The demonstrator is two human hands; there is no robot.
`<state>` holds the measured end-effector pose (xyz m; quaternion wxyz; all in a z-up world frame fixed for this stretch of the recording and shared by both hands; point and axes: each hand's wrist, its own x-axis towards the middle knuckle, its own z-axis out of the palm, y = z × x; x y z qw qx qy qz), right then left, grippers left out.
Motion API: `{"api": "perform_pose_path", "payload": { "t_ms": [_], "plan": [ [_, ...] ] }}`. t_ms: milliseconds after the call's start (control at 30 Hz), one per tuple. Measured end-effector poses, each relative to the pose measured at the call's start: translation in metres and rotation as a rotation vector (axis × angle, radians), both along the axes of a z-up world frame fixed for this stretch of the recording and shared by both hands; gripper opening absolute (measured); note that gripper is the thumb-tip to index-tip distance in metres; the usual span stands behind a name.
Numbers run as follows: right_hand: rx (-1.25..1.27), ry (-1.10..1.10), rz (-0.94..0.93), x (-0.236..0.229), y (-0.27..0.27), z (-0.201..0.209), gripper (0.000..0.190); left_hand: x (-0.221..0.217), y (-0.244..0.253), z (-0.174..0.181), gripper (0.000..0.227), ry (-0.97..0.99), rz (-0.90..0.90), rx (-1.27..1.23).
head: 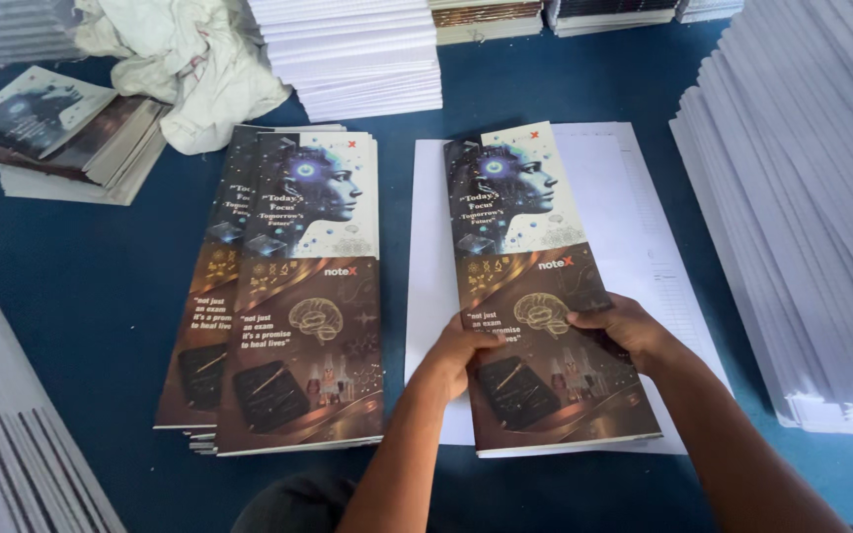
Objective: The person assembles notebooks by inserting a stack of lined pages into a printed cover and stacking the finished units. The person repeatedly picks up a cover, places the pages inside, and sets the completed notebook aside.
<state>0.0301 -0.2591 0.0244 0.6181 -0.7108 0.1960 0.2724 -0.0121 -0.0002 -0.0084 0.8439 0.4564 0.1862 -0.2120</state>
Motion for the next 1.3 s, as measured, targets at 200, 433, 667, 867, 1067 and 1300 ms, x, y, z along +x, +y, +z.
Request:
{"api": "perform_pose_path", "payload": {
  "t_ms": [200, 433, 667, 867, 1067, 1300],
  "plan": [
    [-0.269, -0.094, 0.128, 0.001, 0.012, 0.0, 0.041, -0.001, -0.017, -0.012, 0.062, -0.183, 0.034, 0.221],
    [-0.334, -0.192, 0.153, -0.011, 0.038, 0.023, 0.04, 0.0, -0.012, -0.012, 0.058, -0.183, 0.19, 0.299],
    [-0.273, -0.254, 0.096, -0.025, 0.069, 0.065, 0.037, 0.007, 0.022, 0.017, 0.063, -0.288, 0.147, 0.342],
    [-0.256, -0.351, 0.178, -0.03, 0.113, 0.103, 0.035, -0.005, 0.074, 0.064, 0.066, -0.303, 0.192, 0.359],
    [-0.116, -0.494, 0.298, -0.043, 0.187, 0.137, 0.033, -0.038, 0.153, 0.12, 0.065, -0.279, 0.255, 0.573],
    [0.057, -0.583, 0.437, -0.065, 0.291, 0.157, 0.032, -0.104, 0.26, 0.167, 0.062, -0.32, 0.356, 0.411]
  ]
}}
